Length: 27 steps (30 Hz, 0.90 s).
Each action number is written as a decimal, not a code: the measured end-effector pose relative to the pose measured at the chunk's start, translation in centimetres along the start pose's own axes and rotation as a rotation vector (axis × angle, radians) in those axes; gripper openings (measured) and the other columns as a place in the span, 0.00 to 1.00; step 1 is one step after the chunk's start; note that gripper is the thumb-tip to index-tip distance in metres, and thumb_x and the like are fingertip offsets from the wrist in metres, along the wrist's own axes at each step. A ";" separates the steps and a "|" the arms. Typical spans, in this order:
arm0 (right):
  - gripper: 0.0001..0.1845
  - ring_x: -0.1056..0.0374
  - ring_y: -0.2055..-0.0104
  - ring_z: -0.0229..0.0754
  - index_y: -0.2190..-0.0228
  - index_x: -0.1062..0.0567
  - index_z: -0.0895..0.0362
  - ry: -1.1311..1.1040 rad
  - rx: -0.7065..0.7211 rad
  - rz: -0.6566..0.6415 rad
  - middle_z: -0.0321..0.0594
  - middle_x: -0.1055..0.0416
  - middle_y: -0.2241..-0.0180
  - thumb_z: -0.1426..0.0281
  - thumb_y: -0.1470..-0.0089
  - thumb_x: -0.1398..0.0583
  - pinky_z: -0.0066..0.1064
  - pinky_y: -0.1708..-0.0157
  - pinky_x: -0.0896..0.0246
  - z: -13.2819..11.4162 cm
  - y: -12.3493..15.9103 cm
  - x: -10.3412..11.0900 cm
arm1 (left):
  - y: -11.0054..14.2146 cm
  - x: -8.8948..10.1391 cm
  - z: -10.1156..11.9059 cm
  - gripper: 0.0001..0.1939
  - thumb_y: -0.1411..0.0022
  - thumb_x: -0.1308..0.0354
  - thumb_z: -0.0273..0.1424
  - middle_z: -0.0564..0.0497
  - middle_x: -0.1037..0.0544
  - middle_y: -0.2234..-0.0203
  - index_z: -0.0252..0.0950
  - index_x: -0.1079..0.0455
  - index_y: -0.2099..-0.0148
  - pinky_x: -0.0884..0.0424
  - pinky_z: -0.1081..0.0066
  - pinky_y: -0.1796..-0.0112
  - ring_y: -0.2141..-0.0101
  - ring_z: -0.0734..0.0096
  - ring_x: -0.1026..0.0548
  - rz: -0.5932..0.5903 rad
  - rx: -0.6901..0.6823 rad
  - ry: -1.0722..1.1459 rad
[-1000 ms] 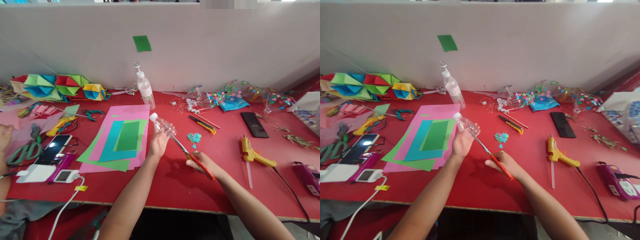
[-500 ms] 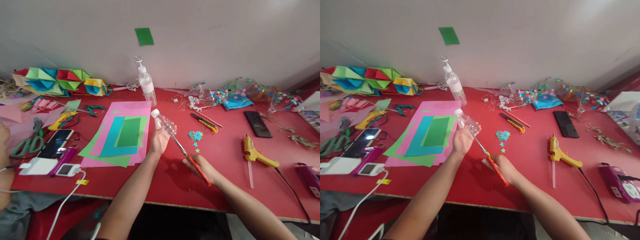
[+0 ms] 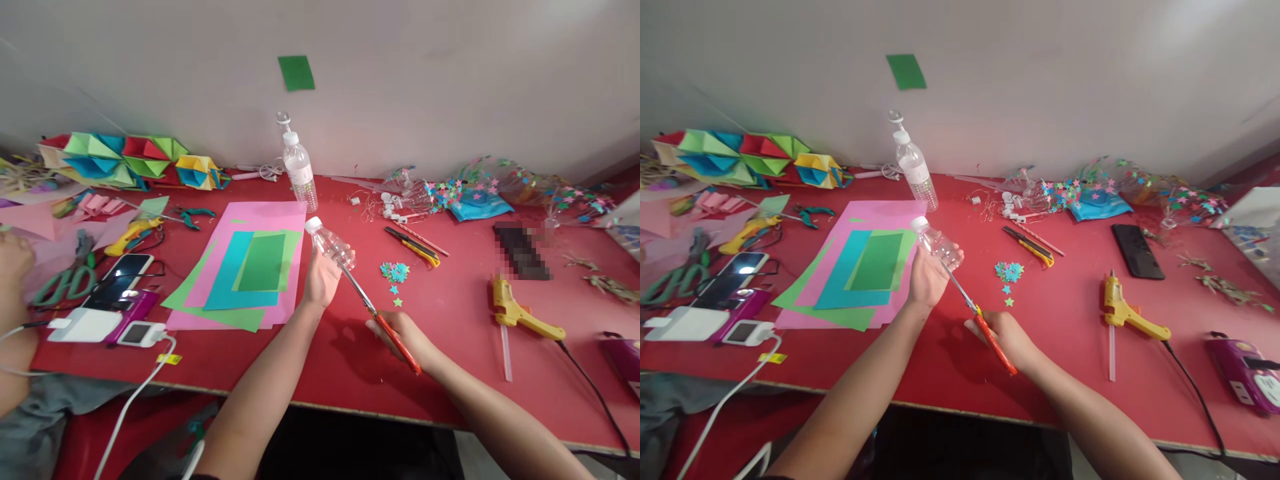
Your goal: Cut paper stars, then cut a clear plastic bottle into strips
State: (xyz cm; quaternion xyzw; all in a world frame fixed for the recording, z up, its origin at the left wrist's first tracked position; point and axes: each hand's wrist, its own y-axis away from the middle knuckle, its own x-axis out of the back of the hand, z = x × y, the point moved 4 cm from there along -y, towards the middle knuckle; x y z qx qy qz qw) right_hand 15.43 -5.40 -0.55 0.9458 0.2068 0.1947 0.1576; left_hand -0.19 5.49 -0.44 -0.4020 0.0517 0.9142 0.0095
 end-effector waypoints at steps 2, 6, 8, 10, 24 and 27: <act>0.28 0.52 0.83 0.31 0.80 0.47 0.53 0.010 -0.008 0.008 0.28 0.50 0.84 0.48 0.46 0.41 0.25 0.84 0.57 0.1 -0.1 -0.1 | -0.1 0.0 0.0 0.22 0.39 0.44 0.49 0.47 0.20 0.64 0.40 0.32 0.50 0.33 0.56 0.47 0.57 0.58 0.21 -0.003 -0.003 0.001; 0.27 0.53 0.83 0.31 0.80 0.46 0.53 0.002 -0.007 0.016 0.29 0.50 0.83 0.48 0.45 0.43 0.25 0.84 0.57 0.2 -0.1 0.0 | -0.2 0.1 -0.1 0.22 0.39 0.43 0.49 0.47 0.21 0.64 0.40 0.32 0.50 0.33 0.56 0.47 0.57 0.58 0.22 0.003 0.000 0.006; 0.26 0.51 0.83 0.31 0.79 0.45 0.54 0.013 0.010 0.001 0.29 0.49 0.82 0.48 0.44 0.44 0.25 0.84 0.56 0.2 -0.1 0.1 | -0.2 0.1 -0.3 0.21 0.40 0.43 0.48 0.47 0.21 0.64 0.41 0.33 0.51 0.33 0.57 0.48 0.58 0.59 0.22 -0.004 0.003 0.007; 0.25 0.50 0.83 0.32 0.78 0.42 0.54 0.038 0.028 -0.016 0.29 0.48 0.82 0.49 0.42 0.45 0.25 0.83 0.55 0.2 0.0 0.3 | 0.0 -0.1 -0.6 0.21 0.41 0.41 0.47 0.48 0.21 0.64 0.41 0.34 0.50 0.33 0.59 0.49 0.59 0.61 0.22 -0.034 0.013 0.004; 0.27 0.49 0.84 0.30 0.78 0.43 0.54 0.037 -0.060 0.046 0.28 0.48 0.83 0.46 0.43 0.45 0.24 0.84 0.55 0.4 0.0 -0.1 | 0.3 -0.5 -0.7 0.24 0.45 0.39 0.48 0.49 0.22 0.64 0.41 0.35 0.50 0.33 0.58 0.49 0.60 0.62 0.22 -0.038 0.011 -0.039; 0.26 0.47 0.84 0.31 0.78 0.42 0.54 0.023 -0.050 0.029 0.29 0.46 0.83 0.47 0.44 0.43 0.24 0.84 0.54 0.5 -0.1 0.2 | 0.3 -0.5 -0.8 0.25 0.45 0.39 0.48 0.49 0.23 0.64 0.41 0.36 0.50 0.33 0.56 0.49 0.59 0.61 0.22 -0.042 0.000 -0.058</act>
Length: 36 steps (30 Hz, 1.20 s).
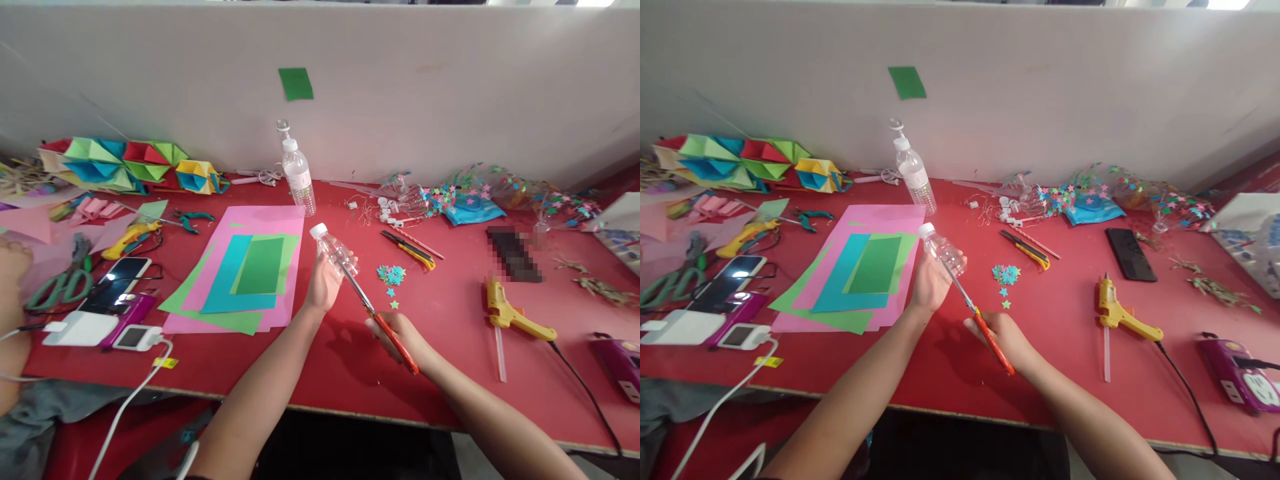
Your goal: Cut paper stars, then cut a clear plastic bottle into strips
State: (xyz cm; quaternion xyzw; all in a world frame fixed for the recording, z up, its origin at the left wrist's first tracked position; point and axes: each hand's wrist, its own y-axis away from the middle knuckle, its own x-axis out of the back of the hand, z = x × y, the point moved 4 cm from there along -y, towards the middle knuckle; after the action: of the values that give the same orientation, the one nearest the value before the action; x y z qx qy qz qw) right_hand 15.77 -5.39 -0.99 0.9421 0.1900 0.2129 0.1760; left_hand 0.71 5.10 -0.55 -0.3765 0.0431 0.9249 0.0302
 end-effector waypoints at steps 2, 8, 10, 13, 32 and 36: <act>0.25 0.46 0.83 0.32 0.77 0.40 0.55 -0.015 0.020 -0.017 0.29 0.45 0.83 0.48 0.43 0.43 0.24 0.83 0.53 0.2 0.0 0.2 | 0.1 -0.2 -0.1 0.26 0.45 0.39 0.48 0.49 0.24 0.63 0.42 0.36 0.49 0.33 0.55 0.48 0.58 0.60 0.23 -0.035 -0.002 -0.020; 0.23 0.46 0.84 0.32 0.75 0.38 0.55 -0.067 0.008 -0.007 0.28 0.45 0.84 0.49 0.41 0.44 0.24 0.84 0.53 0.8 0.1 0.2 | 0.4 -0.6 -0.5 0.25 0.44 0.39 0.48 0.50 0.25 0.63 0.42 0.37 0.49 0.32 0.55 0.48 0.58 0.62 0.23 -0.092 -0.001 -0.022; 0.24 0.47 0.84 0.32 0.76 0.39 0.55 -0.063 -0.015 0.006 0.28 0.46 0.84 0.49 0.42 0.44 0.23 0.84 0.54 0.8 0.1 0.1 | 0.4 -0.6 -0.5 0.26 0.44 0.38 0.48 0.50 0.25 0.63 0.42 0.37 0.49 0.31 0.56 0.50 0.59 0.63 0.23 -0.092 0.005 -0.015; 0.26 0.47 0.85 0.31 0.77 0.39 0.55 -0.040 -0.025 0.026 0.28 0.46 0.84 0.47 0.43 0.43 0.23 0.85 0.55 0.4 0.1 0.1 | 0.3 -0.4 -0.5 0.25 0.43 0.39 0.48 0.50 0.25 0.64 0.42 0.37 0.48 0.31 0.57 0.50 0.60 0.64 0.23 -0.096 0.004 -0.018; 0.27 0.49 0.87 0.29 0.78 0.40 0.55 -0.063 -0.050 0.000 0.27 0.46 0.86 0.47 0.42 0.45 0.23 0.86 0.55 -0.3 0.5 0.5 | 0.4 -0.7 -0.7 0.28 0.44 0.39 0.50 0.50 0.24 0.64 0.42 0.40 0.48 0.31 0.53 0.50 0.55 0.57 0.23 -0.139 -0.022 -0.107; 0.28 0.49 0.87 0.30 0.79 0.40 0.54 -0.110 -0.039 -0.004 0.26 0.48 0.86 0.45 0.43 0.45 0.23 0.86 0.54 -0.4 0.4 0.5 | 0.4 -0.7 -0.6 0.28 0.44 0.39 0.50 0.49 0.24 0.64 0.43 0.39 0.47 0.32 0.53 0.49 0.53 0.57 0.24 -0.135 -0.029 -0.119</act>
State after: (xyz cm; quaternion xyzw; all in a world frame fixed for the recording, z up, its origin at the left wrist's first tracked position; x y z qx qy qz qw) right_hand 16.17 -5.42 -0.32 0.9484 0.1779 0.1642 0.2048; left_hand 1.63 4.57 -0.47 -0.3236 0.0025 0.9419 0.0898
